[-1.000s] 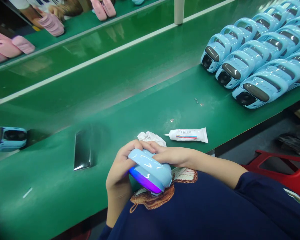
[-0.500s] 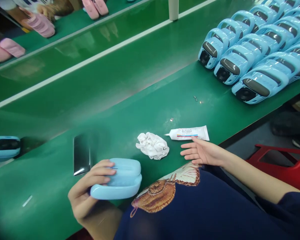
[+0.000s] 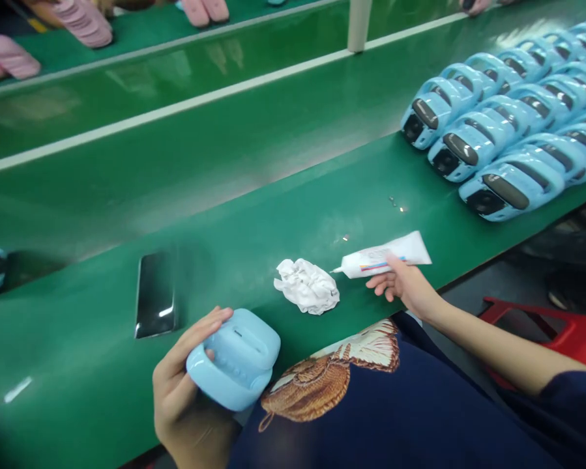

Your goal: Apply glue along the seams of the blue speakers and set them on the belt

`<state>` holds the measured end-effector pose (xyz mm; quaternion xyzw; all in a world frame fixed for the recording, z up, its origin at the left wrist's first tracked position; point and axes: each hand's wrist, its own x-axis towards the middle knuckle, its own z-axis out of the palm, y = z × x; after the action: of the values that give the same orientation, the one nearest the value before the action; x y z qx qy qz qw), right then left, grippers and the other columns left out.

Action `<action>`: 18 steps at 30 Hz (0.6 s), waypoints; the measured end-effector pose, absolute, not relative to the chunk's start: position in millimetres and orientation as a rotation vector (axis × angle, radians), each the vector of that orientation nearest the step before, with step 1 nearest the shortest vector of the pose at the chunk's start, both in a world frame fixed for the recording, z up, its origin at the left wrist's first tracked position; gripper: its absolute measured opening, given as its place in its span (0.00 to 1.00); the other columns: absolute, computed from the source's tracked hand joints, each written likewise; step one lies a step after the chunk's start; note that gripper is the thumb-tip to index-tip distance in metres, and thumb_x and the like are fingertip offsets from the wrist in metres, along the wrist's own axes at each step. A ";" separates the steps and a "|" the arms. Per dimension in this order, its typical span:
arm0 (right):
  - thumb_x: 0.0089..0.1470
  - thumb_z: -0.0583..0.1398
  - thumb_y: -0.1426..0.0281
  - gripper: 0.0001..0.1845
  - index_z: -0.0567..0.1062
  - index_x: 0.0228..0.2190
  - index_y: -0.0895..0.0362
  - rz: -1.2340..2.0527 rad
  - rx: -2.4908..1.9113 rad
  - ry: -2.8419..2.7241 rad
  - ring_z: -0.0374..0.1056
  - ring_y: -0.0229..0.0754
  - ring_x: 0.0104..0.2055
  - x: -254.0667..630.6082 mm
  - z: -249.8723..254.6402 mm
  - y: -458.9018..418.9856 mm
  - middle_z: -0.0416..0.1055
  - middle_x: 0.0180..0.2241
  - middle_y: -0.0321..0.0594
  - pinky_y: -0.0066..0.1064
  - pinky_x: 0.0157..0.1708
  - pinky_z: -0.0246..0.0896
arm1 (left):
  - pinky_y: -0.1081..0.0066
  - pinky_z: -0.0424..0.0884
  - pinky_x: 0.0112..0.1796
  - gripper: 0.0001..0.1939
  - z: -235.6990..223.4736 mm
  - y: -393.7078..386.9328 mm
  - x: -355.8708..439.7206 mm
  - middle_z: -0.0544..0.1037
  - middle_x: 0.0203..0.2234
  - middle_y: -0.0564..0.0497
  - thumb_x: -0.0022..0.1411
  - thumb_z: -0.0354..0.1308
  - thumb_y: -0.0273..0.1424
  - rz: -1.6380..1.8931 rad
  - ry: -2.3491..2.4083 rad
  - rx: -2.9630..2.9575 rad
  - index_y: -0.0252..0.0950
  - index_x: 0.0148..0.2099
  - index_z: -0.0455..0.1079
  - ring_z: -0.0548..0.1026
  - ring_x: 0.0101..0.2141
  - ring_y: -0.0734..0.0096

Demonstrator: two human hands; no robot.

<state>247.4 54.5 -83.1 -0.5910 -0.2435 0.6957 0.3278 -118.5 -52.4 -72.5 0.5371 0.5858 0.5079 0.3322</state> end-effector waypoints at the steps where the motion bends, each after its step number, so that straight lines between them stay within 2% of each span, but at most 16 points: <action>1: 0.52 0.62 0.48 0.23 0.78 0.28 0.57 1.760 -1.483 -0.727 0.70 0.38 0.20 251.2 -77.3 52.7 0.77 0.24 0.44 0.22 0.14 0.61 | 0.52 0.66 0.58 0.16 -74.3 -57.4 -116.1 0.80 0.48 0.49 0.58 0.60 0.32 1.318 1.614 1.300 0.42 0.49 0.78 0.74 0.53 0.49; 3: 0.40 0.67 0.43 0.27 0.79 0.30 0.53 1.642 -1.324 -0.885 0.73 0.43 0.24 258.9 -64.0 54.0 0.78 0.26 0.42 0.28 0.18 0.66 | 0.56 0.69 0.54 0.17 -78.3 -63.0 -116.7 0.80 0.48 0.47 0.59 0.60 0.33 1.286 1.658 1.202 0.41 0.51 0.76 0.75 0.51 0.51; 4: 0.36 0.68 0.42 0.29 0.80 0.32 0.50 1.584 -1.244 -0.956 0.74 0.45 0.26 261.5 -56.9 57.0 0.79 0.28 0.41 0.30 0.20 0.68 | 0.58 0.71 0.52 0.17 -79.5 -63.9 -119.8 0.81 0.47 0.47 0.60 0.59 0.33 1.289 1.660 1.191 0.41 0.51 0.77 0.76 0.50 0.53; 7: 0.41 0.66 0.41 0.28 0.80 0.39 0.45 1.331 -0.957 -1.134 0.75 0.46 0.29 259.4 -35.5 71.5 0.79 0.33 0.38 0.32 0.21 0.68 | 0.61 0.73 0.47 0.13 -74.4 -61.1 -134.7 0.82 0.44 0.47 0.61 0.58 0.30 1.278 1.639 1.345 0.42 0.46 0.79 0.78 0.46 0.57; 9: 0.47 0.64 0.43 0.25 0.79 0.41 0.44 1.216 -0.801 -1.150 0.73 0.43 0.27 249.4 -21.4 81.9 0.78 0.31 0.34 0.30 0.18 0.66 | 0.63 0.74 0.43 0.10 -63.7 -55.7 -141.5 0.83 0.41 0.48 0.58 0.61 0.28 1.200 1.619 1.561 0.42 0.42 0.80 0.79 0.42 0.59; 11: 0.50 0.64 0.46 0.22 0.79 0.40 0.47 1.261 -0.726 -1.094 0.69 0.38 0.23 235.1 -9.3 90.0 0.75 0.28 0.33 0.26 0.15 0.61 | 0.66 0.74 0.36 0.07 -52.2 -49.4 -140.5 0.82 0.34 0.50 0.54 0.63 0.26 1.153 1.600 1.753 0.40 0.37 0.79 0.79 0.34 0.62; 13: 0.48 0.67 0.49 0.21 0.79 0.36 0.51 1.441 -0.686 -0.993 0.62 0.32 0.19 219.7 -1.7 94.6 0.71 0.27 0.32 0.22 0.13 0.55 | 0.67 0.72 0.33 0.04 -45.5 -44.0 -131.1 0.79 0.26 0.52 0.49 0.66 0.24 1.260 1.582 1.822 0.38 0.29 0.75 0.76 0.29 0.66; 15: 0.43 0.70 0.51 0.21 0.77 0.32 0.52 1.648 -0.637 -0.890 0.57 0.28 0.18 205.3 0.9 95.1 0.67 0.27 0.31 0.20 0.12 0.50 | 0.66 0.72 0.36 0.08 -45.7 -40.2 -116.2 0.76 0.23 0.53 0.45 0.67 0.24 1.511 1.563 1.657 0.37 0.24 0.70 0.76 0.29 0.66; 18: 0.42 0.72 0.54 0.21 0.71 0.29 0.53 1.719 -0.558 -0.937 0.53 0.28 0.18 189.1 -0.2 89.3 0.62 0.25 0.30 0.21 0.12 0.51 | 0.61 0.73 0.42 0.06 -52.0 -36.4 -92.0 0.79 0.27 0.53 0.48 0.63 0.27 1.801 1.544 1.267 0.37 0.24 0.68 0.78 0.36 0.61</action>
<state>189.1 89.3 -0.2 -0.2331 -0.3916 0.7187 0.5251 -92.0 -36.4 -52.0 0.4592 0.5595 0.6526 0.2240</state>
